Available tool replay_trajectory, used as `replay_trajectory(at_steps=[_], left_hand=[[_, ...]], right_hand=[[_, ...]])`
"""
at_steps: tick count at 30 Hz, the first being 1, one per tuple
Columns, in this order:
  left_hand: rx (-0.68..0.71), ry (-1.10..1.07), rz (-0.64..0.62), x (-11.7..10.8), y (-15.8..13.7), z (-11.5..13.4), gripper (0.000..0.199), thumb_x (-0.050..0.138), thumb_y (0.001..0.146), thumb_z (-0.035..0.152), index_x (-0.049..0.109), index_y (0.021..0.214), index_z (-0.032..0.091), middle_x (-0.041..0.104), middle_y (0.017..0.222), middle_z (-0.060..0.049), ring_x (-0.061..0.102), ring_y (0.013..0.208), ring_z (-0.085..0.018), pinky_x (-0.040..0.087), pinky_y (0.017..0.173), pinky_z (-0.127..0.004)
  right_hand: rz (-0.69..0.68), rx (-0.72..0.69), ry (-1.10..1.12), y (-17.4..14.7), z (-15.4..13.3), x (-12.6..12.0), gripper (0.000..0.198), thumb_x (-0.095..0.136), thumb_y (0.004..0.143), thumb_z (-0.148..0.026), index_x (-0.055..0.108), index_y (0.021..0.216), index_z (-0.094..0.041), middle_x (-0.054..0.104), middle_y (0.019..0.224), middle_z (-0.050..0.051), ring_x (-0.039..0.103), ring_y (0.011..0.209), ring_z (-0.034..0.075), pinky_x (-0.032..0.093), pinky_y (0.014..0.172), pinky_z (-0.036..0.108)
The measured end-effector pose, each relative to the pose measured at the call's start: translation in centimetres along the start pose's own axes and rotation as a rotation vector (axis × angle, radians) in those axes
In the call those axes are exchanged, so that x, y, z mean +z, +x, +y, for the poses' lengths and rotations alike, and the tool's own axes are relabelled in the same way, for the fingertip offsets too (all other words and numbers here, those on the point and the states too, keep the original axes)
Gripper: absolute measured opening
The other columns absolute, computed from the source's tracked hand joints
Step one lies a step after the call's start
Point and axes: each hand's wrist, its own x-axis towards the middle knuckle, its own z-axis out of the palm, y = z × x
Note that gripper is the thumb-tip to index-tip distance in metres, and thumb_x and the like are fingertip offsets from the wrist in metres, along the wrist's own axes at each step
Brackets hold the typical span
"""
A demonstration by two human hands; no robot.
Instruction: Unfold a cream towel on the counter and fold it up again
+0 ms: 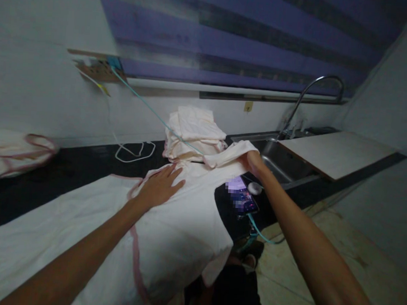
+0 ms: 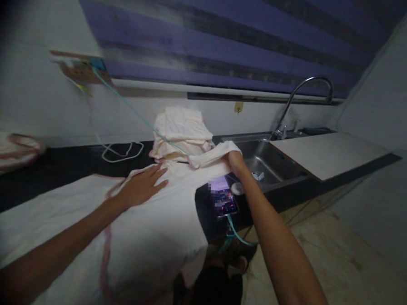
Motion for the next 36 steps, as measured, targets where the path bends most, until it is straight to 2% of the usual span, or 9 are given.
replay_trajectory(at_steps=[3, 6, 11, 17, 22, 26, 29, 32, 36], left_hand=[[0.004, 0.013, 0.007, 0.1, 0.0, -0.1, 0.067, 0.034, 0.105, 0.058, 0.050, 0.157, 0.018, 0.039, 0.171, -0.016, 0.038, 0.159, -0.032, 0.034, 0.130, -0.054], [0.000, 0.028, 0.006, 0.1, 0.0, -0.1, 0.068, 0.033, 0.105, 0.059, 0.049, 0.158, 0.018, 0.038, 0.172, -0.016, 0.037, 0.159, -0.032, 0.033, 0.131, -0.052], [0.004, 0.080, -0.007, 0.2, -0.1, -0.3, 0.070, 0.029, 0.107, 0.059, 0.047, 0.159, 0.016, 0.035, 0.173, -0.016, 0.035, 0.160, -0.032, 0.033, 0.131, -0.053], [-0.013, 0.071, -0.004, 0.4, -0.2, -0.4, 0.069, 0.032, 0.106, 0.059, 0.047, 0.160, 0.019, 0.033, 0.174, -0.014, 0.033, 0.161, -0.031, 0.034, 0.131, -0.051], [-0.003, 0.071, -0.001, 0.0, -0.3, -0.2, 0.070, 0.031, 0.106, 0.059, 0.048, 0.159, 0.017, 0.040, 0.170, -0.018, 0.036, 0.159, -0.033, 0.036, 0.129, -0.053], [0.019, 0.111, 0.011, 0.0, -0.4, -0.2, 0.073, 0.028, 0.107, 0.062, 0.048, 0.160, 0.016, 0.040, 0.169, -0.019, 0.039, 0.158, -0.034, 0.038, 0.128, -0.052], [0.020, 0.116, 0.015, 0.3, -0.3, -0.4, 0.073, 0.028, 0.107, 0.063, 0.047, 0.160, 0.016, 0.041, 0.169, -0.019, 0.038, 0.159, -0.033, 0.038, 0.128, -0.054], [0.034, 0.100, 0.023, 0.6, -0.2, -0.6, 0.073, 0.029, 0.107, 0.062, 0.049, 0.159, 0.015, 0.040, 0.170, -0.019, 0.038, 0.158, -0.034, 0.038, 0.128, -0.055], [0.050, 0.077, 0.060, 0.9, -0.2, -0.8, 0.070, 0.033, 0.106, 0.061, 0.050, 0.158, 0.016, 0.041, 0.169, -0.018, 0.040, 0.157, -0.035, 0.039, 0.127, -0.056]], right_hand=[[-0.076, 0.163, 0.224, -0.1, -0.2, -1.6, 0.044, 0.038, 0.105, -0.045, 0.067, 0.123, -0.018, 0.078, 0.116, 0.012, 0.074, 0.111, 0.024, 0.059, 0.104, 0.044], [-0.130, 0.174, 0.395, -0.2, -0.8, -3.7, 0.054, 0.030, 0.105, -0.049, 0.067, 0.124, -0.015, 0.075, 0.127, 0.018, 0.071, 0.119, 0.029, 0.058, 0.104, 0.050], [-0.134, 0.205, 0.399, 0.2, 0.1, -8.0, 0.061, 0.026, 0.101, -0.055, 0.066, 0.126, -0.015, 0.073, 0.129, 0.021, 0.068, 0.122, 0.031, 0.054, 0.105, 0.056], [0.092, 0.276, 0.557, 0.9, 5.3, -11.9, 0.042, 0.033, 0.096, -0.044, 0.065, 0.106, -0.019, 0.072, 0.118, 0.023, 0.071, 0.115, 0.032, 0.053, 0.105, 0.057], [0.321, 0.357, 0.533, 0.7, 8.2, -14.2, 0.074, 0.001, 0.104, -0.066, 0.059, 0.120, -0.023, 0.066, 0.132, 0.024, 0.070, 0.117, 0.031, 0.054, 0.099, 0.056], [0.413, 0.441, 0.555, 0.7, 9.0, -15.4, 0.080, 0.001, 0.103, -0.075, 0.058, 0.125, -0.024, 0.066, 0.136, 0.020, 0.071, 0.114, 0.028, 0.056, 0.099, 0.048], [0.468, 0.454, 0.576, 1.0, 7.9, -15.3, 0.074, 0.010, 0.105, -0.074, 0.062, 0.118, -0.023, 0.069, 0.130, 0.016, 0.072, 0.109, 0.026, 0.057, 0.096, 0.043], [0.533, 0.394, 0.556, 1.8, 4.8, -13.4, 0.061, 0.016, 0.111, -0.059, 0.064, 0.109, -0.022, 0.072, 0.118, 0.012, 0.072, 0.102, 0.021, 0.059, 0.091, 0.037], [0.543, 0.239, 0.475, 2.6, -1.3, -6.2, 0.028, 0.037, 0.105, -0.030, 0.063, 0.100, -0.021, 0.072, 0.101, 0.004, 0.071, 0.086, 0.014, 0.058, 0.083, 0.027]])
